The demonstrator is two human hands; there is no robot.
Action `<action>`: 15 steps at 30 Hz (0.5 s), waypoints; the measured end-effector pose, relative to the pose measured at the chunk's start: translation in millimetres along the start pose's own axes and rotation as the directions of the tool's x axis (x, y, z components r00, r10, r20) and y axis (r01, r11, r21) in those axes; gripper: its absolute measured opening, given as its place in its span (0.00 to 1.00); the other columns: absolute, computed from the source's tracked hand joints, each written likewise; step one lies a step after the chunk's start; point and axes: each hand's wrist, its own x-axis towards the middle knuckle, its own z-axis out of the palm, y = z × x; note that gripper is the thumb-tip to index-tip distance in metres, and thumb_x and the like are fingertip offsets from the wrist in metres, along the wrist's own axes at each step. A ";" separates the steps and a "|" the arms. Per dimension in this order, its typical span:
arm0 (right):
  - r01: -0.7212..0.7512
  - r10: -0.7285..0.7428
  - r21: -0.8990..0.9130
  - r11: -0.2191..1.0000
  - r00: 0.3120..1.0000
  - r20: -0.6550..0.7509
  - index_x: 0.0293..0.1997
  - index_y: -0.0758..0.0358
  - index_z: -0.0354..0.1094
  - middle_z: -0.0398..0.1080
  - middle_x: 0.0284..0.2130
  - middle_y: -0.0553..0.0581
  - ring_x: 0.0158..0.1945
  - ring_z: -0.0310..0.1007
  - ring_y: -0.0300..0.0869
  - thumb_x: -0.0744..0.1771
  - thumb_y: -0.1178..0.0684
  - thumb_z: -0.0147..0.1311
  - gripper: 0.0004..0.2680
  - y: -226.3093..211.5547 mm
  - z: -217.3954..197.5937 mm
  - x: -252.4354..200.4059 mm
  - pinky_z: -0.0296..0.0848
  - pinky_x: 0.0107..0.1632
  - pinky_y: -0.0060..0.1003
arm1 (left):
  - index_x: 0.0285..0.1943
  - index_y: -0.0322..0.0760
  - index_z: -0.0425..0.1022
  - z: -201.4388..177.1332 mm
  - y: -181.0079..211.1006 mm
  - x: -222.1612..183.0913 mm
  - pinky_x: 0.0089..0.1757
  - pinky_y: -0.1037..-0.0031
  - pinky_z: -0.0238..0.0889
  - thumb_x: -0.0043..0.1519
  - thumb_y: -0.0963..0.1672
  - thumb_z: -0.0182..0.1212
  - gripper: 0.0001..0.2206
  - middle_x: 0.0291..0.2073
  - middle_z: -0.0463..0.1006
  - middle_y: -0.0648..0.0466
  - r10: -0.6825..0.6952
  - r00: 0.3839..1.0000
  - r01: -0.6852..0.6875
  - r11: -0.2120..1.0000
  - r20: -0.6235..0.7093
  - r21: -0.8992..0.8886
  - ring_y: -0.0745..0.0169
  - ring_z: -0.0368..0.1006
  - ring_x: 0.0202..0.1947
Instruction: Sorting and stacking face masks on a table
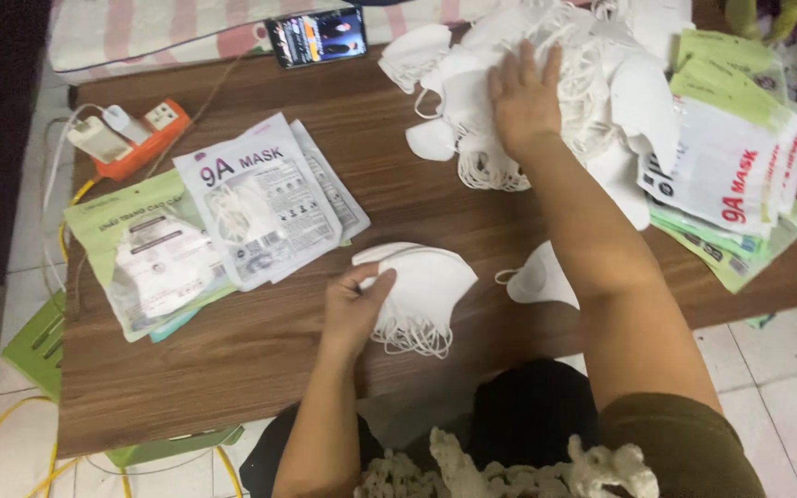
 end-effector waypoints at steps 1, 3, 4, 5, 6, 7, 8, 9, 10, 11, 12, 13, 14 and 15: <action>0.005 -0.005 0.003 1.000 1.000 -0.010 0.78 0.56 0.49 0.49 0.76 0.63 0.79 0.34 0.60 0.64 0.52 0.51 0.29 1.2 -0.2 5.7 0.24 0.72 0.71 | 0.51 0.25 0.81 -0.9 0.9 1.5 0.20 0.82 0.68 0.60 0.39 0.65 0.11 0.29 0.84 0.42 0.005 1.000 -0.005 1.000 -0.010 -0.002 0.66 0.74 0.18; -0.032 0.052 -0.140 0.990 0.989 0.135 0.70 0.58 0.62 0.66 0.66 0.64 0.78 0.49 0.60 0.65 0.44 0.54 0.25 5.6 1.9 10.0 0.26 0.70 0.77 | 0.51 0.27 0.80 -1.6 0.7 2.8 0.18 0.82 0.69 0.61 0.41 0.65 0.12 0.26 0.83 0.43 -0.041 0.999 0.041 0.995 0.002 0.095 0.66 0.75 0.17; -0.030 0.049 -0.138 0.990 0.990 0.132 0.70 0.58 0.62 0.66 0.66 0.64 0.78 0.49 0.60 0.65 0.44 0.54 0.25 7.2 -1.9 9.5 0.26 0.70 0.77 | 0.51 0.27 0.80 -2.2 -1.2 4.0 0.18 0.82 0.69 0.61 0.41 0.65 0.12 0.26 0.83 0.43 -0.040 0.999 0.040 0.995 -0.002 0.094 0.66 0.75 0.17; -0.074 0.077 -0.038 0.997 0.994 0.078 0.62 0.60 0.69 0.72 0.61 0.63 0.73 0.56 0.59 0.67 0.47 0.53 0.17 8.9 -5.4 8.8 0.27 0.71 0.74 | 0.50 0.27 0.81 -2.5 -3.3 5.1 0.21 0.82 0.69 0.60 0.40 0.66 0.11 0.28 0.83 0.43 -0.030 1.000 0.030 0.998 0.001 0.046 0.66 0.75 0.19; -0.113 0.111 0.062 0.992 0.993 0.031 0.54 0.61 0.75 0.77 0.55 0.61 0.69 0.63 0.58 0.69 0.49 0.52 0.12 11.7 -8.5 6.0 0.28 0.72 0.71 | 0.49 0.27 0.82 -2.2 -6.0 5.5 0.24 0.81 0.70 0.60 0.40 0.67 0.11 0.30 0.84 0.43 -0.023 1.000 0.023 1.000 0.007 -0.003 0.66 0.75 0.22; -0.111 0.109 0.062 0.992 0.994 0.031 0.54 0.61 0.75 0.77 0.55 0.61 0.69 0.63 0.58 0.69 0.49 0.52 0.12 14.9 -14.0 4.3 0.28 0.72 0.71 | 0.49 0.27 0.82 -2.9 -4.8 5.4 0.24 0.81 0.70 0.60 0.40 0.67 0.11 0.30 0.84 0.43 -0.024 1.000 0.024 1.000 0.005 -0.004 0.66 0.75 0.22; -0.147 0.150 0.154 0.977 0.989 -0.005 0.53 0.62 0.75 0.77 0.54 0.62 0.70 0.64 0.60 0.71 0.48 0.51 0.11 19.4 -18.7 0.6 0.31 0.72 0.71 | 0.50 0.26 0.81 -2.7 -4.0 4.7 0.25 0.80 0.71 0.60 0.40 0.67 0.12 0.31 0.84 0.42 -0.028 1.000 0.028 0.999 0.007 -0.025 0.65 0.76 0.24; -0.178 0.193 0.246 0.953 0.980 -0.038 0.51 0.62 0.76 0.78 0.52 0.62 0.71 0.64 0.62 0.72 0.46 0.51 0.11 24.1 -23.4 -3.5 0.34 0.71 0.70 | 0.50 0.25 0.81 -2.2 -3.3 3.8 0.27 0.80 0.73 0.59 0.40 0.67 0.12 0.33 0.84 0.41 -0.032 0.999 0.032 0.998 0.008 -0.045 0.63 0.77 0.25; -0.180 0.195 0.244 0.953 0.980 -0.036 0.51 0.62 0.76 0.78 0.52 0.62 0.71 0.64 0.62 0.72 0.46 0.51 0.11 31.9 -22.9 -7.4 0.34 0.71 0.70 | 0.50 0.25 0.81 -2.4 -3.8 4.4 0.27 0.80 0.73 0.59 0.40 0.67 0.12 0.33 0.84 0.41 -0.033 0.999 0.033 0.998 0.011 -0.045 0.63 0.77 0.25; -0.155 0.276 0.414 0.897 0.927 -0.252 0.52 0.63 0.76 0.79 0.50 0.62 0.64 0.69 0.59 0.69 0.55 0.54 0.09 39.8 -22.6 -11.6 0.40 0.70 0.67 | 0.51 0.26 0.81 -2.4 -4.3 4.7 0.26 0.80 0.72 0.59 0.40 0.67 0.12 0.33 0.84 0.42 -0.033 0.999 0.033 0.999 0.005 -0.037 0.64 0.77 0.25; -0.087 0.382 0.561 0.823 0.816 -0.434 0.54 0.64 0.77 0.79 0.48 0.61 0.57 0.74 0.56 0.67 0.63 0.58 0.10 48.5 -22.1 -16.6 0.46 0.69 0.63 | 0.51 0.26 0.81 -2.1 -4.5 5.2 0.25 0.81 0.71 0.60 0.40 0.66 0.13 0.33 0.84 0.42 -0.033 0.999 0.033 0.999 0.001 -0.028 0.65 0.76 0.24; -0.092 0.384 0.559 0.824 0.816 -0.432 0.54 0.64 0.77 0.79 0.48 0.61 0.57 0.74 0.56 0.67 0.63 0.58 0.10 57.3 -25.1 -26.0 0.46 0.69 0.63 | 0.51 0.26 0.81 -3.0 -2.9 5.2 0.25 0.81 0.71 0.60 0.40 0.66 0.13 0.33 0.84 0.42 -0.034 0.999 0.034 0.999 0.007 -0.027 0.65 0.76 0.24; -0.080 0.493 0.718 0.691 0.779 -0.388 0.56 0.73 0.71 0.75 0.50 0.70 0.57 0.72 0.60 0.70 0.60 0.57 0.10 67.2 -28.9 -35.0 0.57 0.64 0.59 | 0.51 0.27 0.81 -3.3 -1.2 5.5 0.21 0.81 0.70 0.60 0.40 0.66 0.12 0.30 0.83 0.41 -0.067 0.998 0.067 0.998 -0.002 -0.012 0.63 0.76 0.20; -0.054 0.591 0.846 0.530 0.739 -0.323 0.58 0.82 0.66 0.71 0.52 0.78 0.58 0.71 0.64 0.72 0.57 0.56 0.13 77.0 -32.7 -44.4 0.68 0.60 0.55 | 0.51 0.29 0.81 -3.5 0.6 5.6 0.18 0.80 0.70 0.60 0.40 0.66 0.11 0.28 0.83 0.39 -0.100 0.995 0.100 0.995 -0.011 0.002 0.62 0.75 0.17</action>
